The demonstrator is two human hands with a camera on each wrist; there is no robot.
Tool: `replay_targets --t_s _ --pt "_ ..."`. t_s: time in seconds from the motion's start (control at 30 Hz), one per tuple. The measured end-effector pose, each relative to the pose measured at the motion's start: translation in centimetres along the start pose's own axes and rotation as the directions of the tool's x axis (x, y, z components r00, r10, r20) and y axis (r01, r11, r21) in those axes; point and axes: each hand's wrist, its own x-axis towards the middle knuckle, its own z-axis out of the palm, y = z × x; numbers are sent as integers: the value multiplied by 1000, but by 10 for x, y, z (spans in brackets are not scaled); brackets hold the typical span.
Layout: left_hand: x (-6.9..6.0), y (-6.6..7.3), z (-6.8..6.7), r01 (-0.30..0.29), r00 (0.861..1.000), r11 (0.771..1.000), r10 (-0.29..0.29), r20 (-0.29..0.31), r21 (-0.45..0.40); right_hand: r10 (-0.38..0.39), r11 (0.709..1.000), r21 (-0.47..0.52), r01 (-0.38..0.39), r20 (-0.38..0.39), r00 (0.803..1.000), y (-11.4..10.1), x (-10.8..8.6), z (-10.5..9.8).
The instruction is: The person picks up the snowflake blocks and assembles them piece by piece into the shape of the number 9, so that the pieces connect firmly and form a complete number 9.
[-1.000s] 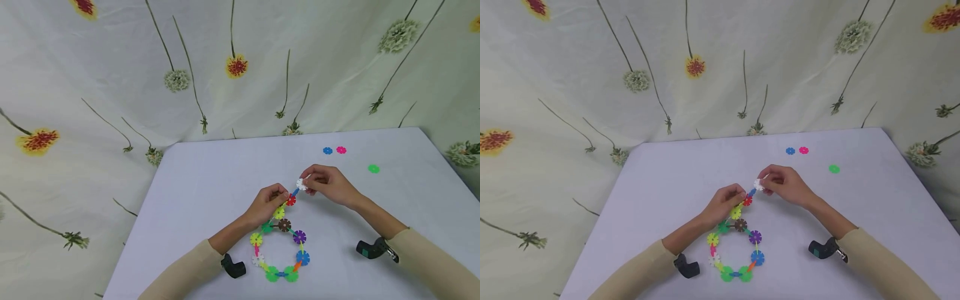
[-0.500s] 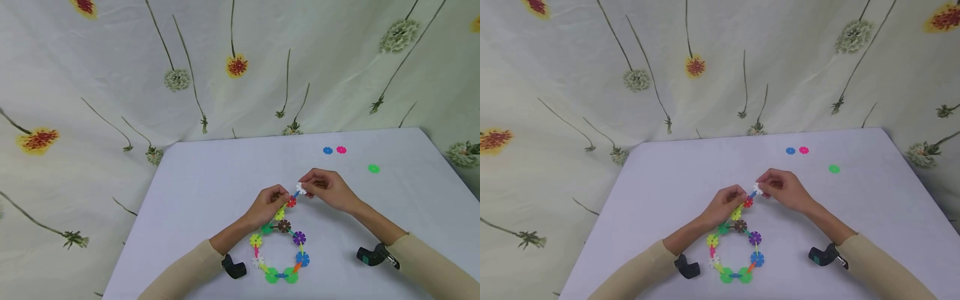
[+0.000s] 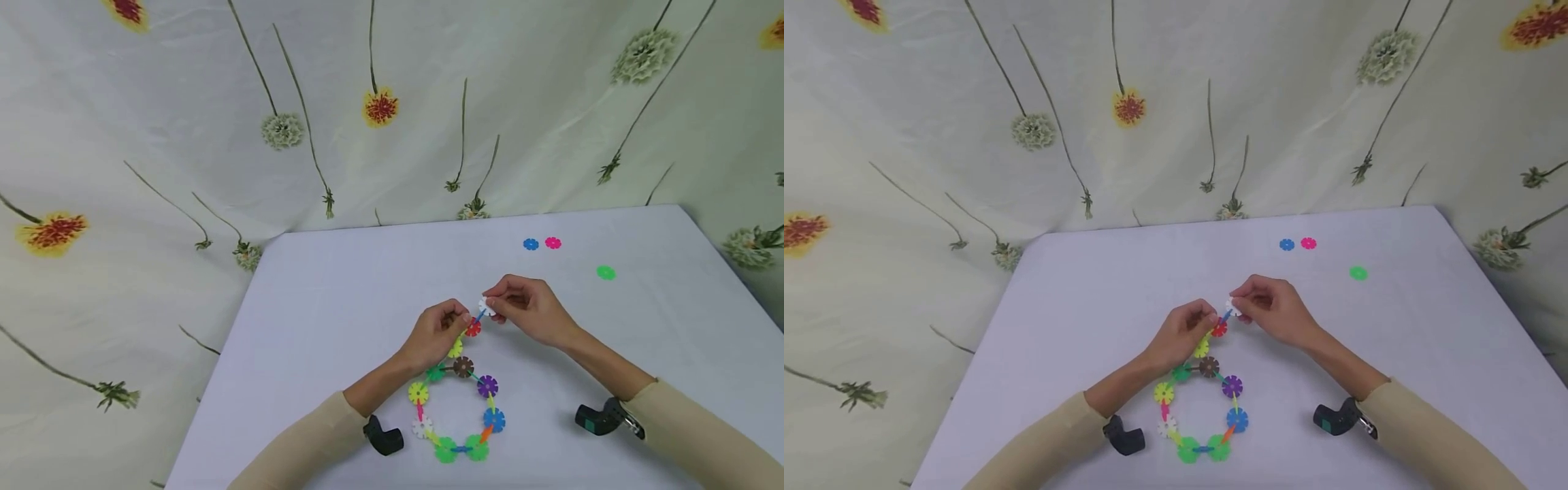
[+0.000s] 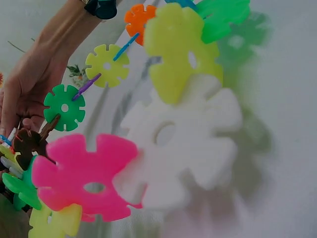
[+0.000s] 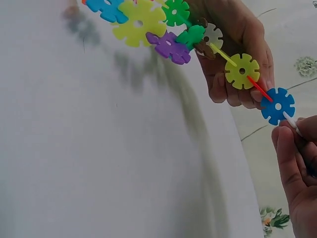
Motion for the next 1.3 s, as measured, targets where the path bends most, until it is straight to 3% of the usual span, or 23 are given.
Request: replay_targets --t_s 0.27,0.43,0.5,0.6,0.67,0.77,0.87,0.93,1.07,1.17,1.3 --pt "6 1 -6 -68 997 997 67 36 25 -20 998 65 16 58 998 2 -2 2" --pt "16 10 -3 -96 995 995 96 26 2 20 990 137 -31 81 997 9 1 1" --pt "18 11 -4 -93 995 996 93 31 0 35 994 98 -42 67 997 15 5 -3" --pt "21 11 -6 -75 996 997 75 44 6 62 994 -88 -63 -19 998 27 17 -18" --pt "23 11 -8 -68 996 998 67 52 7 78 964 -247 -102 -102 992 38 26 -32" --pt "25 11 -10 -61 996 998 61 63 -2 106 869 -450 -205 -235 966 53 40 -53" --pt "26 10 -11 -54 996 999 54 73 -7 129 781 -556 -284 -303 944 65 51 -69" --pt "26 8 -12 -47 996 999 48 71 -16 158 742 -583 -331 -328 931 71 59 -74" --pt "26 7 -11 -46 997 998 49 65 -36 222 711 -579 -399 -353 909 75 72 -79" --pt "25 7 -10 -42 997 997 46 66 -62 243 715 -561 -416 -359 901 76 79 -83" --pt "25 8 -8 -25 997 994 33 70 -104 264 728 -546 -413 -332 905 75 87 -91"
